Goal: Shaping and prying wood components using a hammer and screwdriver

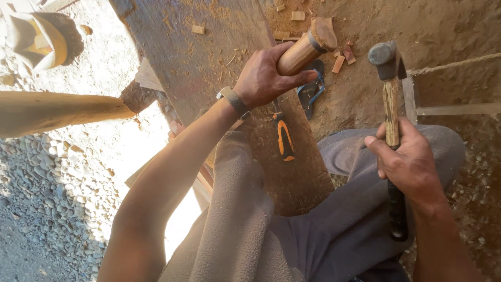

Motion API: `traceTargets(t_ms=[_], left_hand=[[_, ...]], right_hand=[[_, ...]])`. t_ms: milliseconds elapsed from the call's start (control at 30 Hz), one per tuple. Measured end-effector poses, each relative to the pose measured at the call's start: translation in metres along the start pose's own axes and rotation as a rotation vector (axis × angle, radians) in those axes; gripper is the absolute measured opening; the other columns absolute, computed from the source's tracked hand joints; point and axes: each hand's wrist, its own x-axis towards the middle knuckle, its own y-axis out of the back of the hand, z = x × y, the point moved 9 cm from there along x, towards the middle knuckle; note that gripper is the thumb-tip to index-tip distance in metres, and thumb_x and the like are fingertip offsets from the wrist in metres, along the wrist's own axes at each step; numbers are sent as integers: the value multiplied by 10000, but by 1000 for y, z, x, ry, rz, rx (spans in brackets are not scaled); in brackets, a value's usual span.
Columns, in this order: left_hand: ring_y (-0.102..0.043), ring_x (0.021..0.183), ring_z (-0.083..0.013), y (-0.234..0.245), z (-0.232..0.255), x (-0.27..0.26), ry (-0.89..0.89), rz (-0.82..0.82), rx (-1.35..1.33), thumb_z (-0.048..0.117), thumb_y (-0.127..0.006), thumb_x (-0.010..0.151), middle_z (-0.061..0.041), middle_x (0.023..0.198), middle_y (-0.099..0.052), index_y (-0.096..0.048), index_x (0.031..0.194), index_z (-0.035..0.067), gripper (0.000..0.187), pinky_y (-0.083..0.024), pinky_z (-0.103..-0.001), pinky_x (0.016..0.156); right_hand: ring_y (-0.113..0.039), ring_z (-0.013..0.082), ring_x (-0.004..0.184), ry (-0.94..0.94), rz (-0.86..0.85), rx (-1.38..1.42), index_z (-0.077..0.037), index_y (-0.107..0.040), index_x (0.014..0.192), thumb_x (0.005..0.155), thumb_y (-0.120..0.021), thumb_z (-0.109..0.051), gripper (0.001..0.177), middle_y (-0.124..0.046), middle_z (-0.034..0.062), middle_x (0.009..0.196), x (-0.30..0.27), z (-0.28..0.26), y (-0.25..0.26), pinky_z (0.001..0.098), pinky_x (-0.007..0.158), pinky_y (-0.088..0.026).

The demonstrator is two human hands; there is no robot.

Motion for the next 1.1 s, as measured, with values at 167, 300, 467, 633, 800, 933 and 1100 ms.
traceTargets(t_ms=[167,300,467,633,800,933,1100], left_hand=[[-828,673,-148,1,-1,1,-4,11,-1,627,-869,902,-60,923,-883,-784,1249,131,612,-658,-300,568],[-827,679,-147,3,-1,-2,1,-1,-20,553,-902,915,-67,937,-886,-785,1285,118,583,-667,-305,586],[-814,691,-145,8,5,-5,-91,42,-25,536,-875,952,-61,930,-868,-782,1223,87,533,-669,-290,596],[-853,717,-144,9,2,-5,-74,62,-3,522,-883,963,-72,974,-899,-752,1341,123,565,-704,-297,607],[-848,729,-164,3,5,-1,-62,32,-8,460,-895,949,-68,978,-895,-776,1282,110,498,-709,-319,632],[-814,703,-145,4,-3,-2,-23,45,10,480,-894,945,-45,940,-882,-787,1271,112,503,-673,-325,619],[-834,681,-172,0,-1,4,-85,39,58,510,-886,945,-61,924,-890,-793,1217,106,497,-682,-348,606]], right_hand=[[-442,156,431,16,1,-8,-71,-559,1134,1070,-726,-54,180,-497,26,620,1,-4,-1,327,421,-383],[-446,163,420,29,-5,-42,-65,-567,1119,1073,-740,-42,180,-508,36,606,-1,-10,1,333,407,-387],[-470,199,433,107,-9,-116,-58,-546,1132,1126,-697,-40,152,-509,40,648,-4,-37,4,360,390,-444],[-501,207,464,187,36,-240,-55,-529,1132,1161,-677,-25,155,-513,48,720,-4,-73,4,350,383,-449],[-576,276,627,-97,-99,-643,-58,-634,1151,1165,-672,-184,133,-661,126,849,14,-62,-2,452,546,-497],[-454,195,505,145,-50,-268,-71,-511,1145,1161,-659,-9,162,-500,56,811,15,-78,7,340,389,-439],[-542,262,772,-50,-120,-483,-55,-546,1153,1202,-557,-159,115,-561,113,997,25,-74,-11,424,596,-532]])
